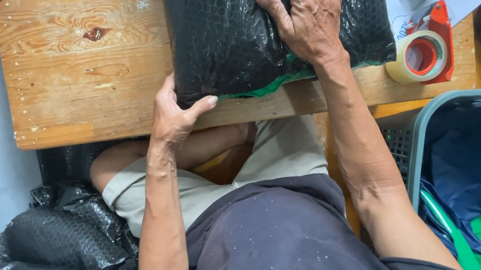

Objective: The person seals a black bubble mailer on a wooden table by applying clear tape to the edges and pressing it down. They use a red tape dispenser to cut tape and smooth the edges with their fingers. The sealed package is then lifted and placed into a nearby basket.

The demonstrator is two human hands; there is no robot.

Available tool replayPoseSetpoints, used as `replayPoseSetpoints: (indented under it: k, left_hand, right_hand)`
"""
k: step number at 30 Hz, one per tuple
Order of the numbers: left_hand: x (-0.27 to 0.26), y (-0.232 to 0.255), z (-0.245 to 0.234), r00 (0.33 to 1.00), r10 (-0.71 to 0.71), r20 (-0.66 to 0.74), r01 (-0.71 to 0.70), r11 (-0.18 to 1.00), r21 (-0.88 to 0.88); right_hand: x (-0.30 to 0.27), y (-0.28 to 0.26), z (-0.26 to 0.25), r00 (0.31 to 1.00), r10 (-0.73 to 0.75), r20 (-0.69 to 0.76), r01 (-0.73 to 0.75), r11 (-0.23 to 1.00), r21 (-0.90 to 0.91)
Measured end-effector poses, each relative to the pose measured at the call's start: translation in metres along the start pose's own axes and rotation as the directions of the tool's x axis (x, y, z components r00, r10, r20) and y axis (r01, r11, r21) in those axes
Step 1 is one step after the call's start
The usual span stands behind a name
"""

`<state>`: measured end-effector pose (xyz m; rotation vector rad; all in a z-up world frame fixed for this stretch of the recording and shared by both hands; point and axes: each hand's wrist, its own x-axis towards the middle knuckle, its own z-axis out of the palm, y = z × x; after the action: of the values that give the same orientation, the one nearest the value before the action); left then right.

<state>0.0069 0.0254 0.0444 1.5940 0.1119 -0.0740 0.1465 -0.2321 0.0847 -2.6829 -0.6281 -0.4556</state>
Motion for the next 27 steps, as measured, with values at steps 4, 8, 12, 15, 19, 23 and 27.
replayPoseSetpoints:
  k: [4,8,12,15,19,23,27]
  left_hand:
    - [0.003,-0.015,0.003,0.986,-0.059,-0.157,0.072,0.995,0.076]
    - [-0.002,0.008,0.008,0.983,-0.040,-0.182,0.088,0.961,0.264]
    - [-0.004,0.012,0.023,0.950,-0.049,-0.309,0.196,0.863,0.465]
    - [-0.003,0.000,0.033,0.924,0.023,-0.381,0.178,0.856,0.485]
    - [-0.005,0.009,0.036,0.909,0.096,-0.405,0.114,0.878,0.465]
    - [-0.002,0.017,0.035,0.912,0.096,-0.399,0.091,0.901,0.424]
    - [-0.001,0.019,0.030,0.920,0.067,-0.386,0.116,0.894,0.433]
  right_hand:
    - [0.001,-0.002,0.002,1.000,-0.024,-0.014,0.024,1.000,-0.015]
    - [-0.002,0.004,0.008,1.000,0.003,0.002,-0.003,0.999,-0.041]
    - [0.000,-0.002,0.002,1.000,-0.022,-0.014,0.021,1.000,-0.009]
    - [0.001,-0.002,0.002,1.000,-0.020,-0.020,0.020,1.000,-0.013]
    - [0.000,0.001,0.005,1.000,-0.002,-0.004,0.002,1.000,-0.026]
    - [0.002,-0.002,0.001,0.998,-0.035,-0.046,0.035,0.999,-0.002]
    - [0.000,0.004,0.008,1.000,-0.003,-0.016,0.003,0.999,-0.034]
